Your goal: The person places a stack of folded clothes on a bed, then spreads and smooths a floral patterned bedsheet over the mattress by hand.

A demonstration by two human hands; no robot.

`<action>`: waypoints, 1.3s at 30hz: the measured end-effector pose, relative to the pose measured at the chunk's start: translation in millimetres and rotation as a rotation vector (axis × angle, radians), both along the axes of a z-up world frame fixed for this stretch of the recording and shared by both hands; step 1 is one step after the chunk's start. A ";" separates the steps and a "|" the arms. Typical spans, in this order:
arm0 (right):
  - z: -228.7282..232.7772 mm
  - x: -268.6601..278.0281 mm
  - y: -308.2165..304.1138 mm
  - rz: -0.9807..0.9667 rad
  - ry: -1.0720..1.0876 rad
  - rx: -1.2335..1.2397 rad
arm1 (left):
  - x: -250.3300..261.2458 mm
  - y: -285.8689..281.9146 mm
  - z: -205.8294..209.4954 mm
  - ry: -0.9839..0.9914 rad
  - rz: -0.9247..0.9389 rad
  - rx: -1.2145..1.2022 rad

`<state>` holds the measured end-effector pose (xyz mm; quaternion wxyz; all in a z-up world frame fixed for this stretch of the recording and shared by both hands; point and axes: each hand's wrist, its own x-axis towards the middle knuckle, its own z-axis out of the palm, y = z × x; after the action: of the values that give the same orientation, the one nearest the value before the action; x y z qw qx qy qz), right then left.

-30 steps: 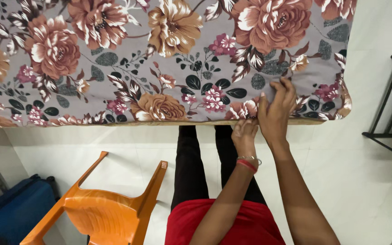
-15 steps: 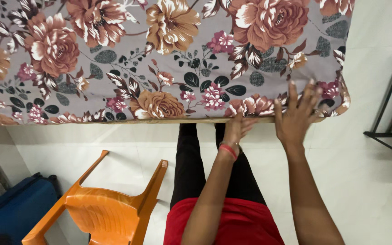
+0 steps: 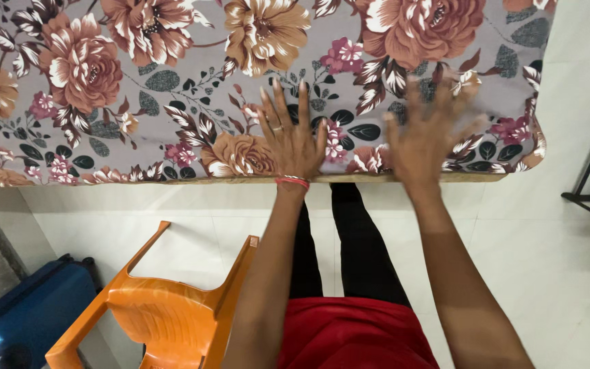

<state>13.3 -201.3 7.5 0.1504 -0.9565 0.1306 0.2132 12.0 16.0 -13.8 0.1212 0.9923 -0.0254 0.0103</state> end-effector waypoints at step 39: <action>-42.3 45.2 300.4 0.353 -0.323 0.104 | 58.4 348.0 -6.1 0.134 0.374 0.113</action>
<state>58.5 99.1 -34.8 0.1787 -0.9771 -0.0755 0.0869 70.4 364.0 -20.0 0.0629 0.9833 0.1671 -0.0347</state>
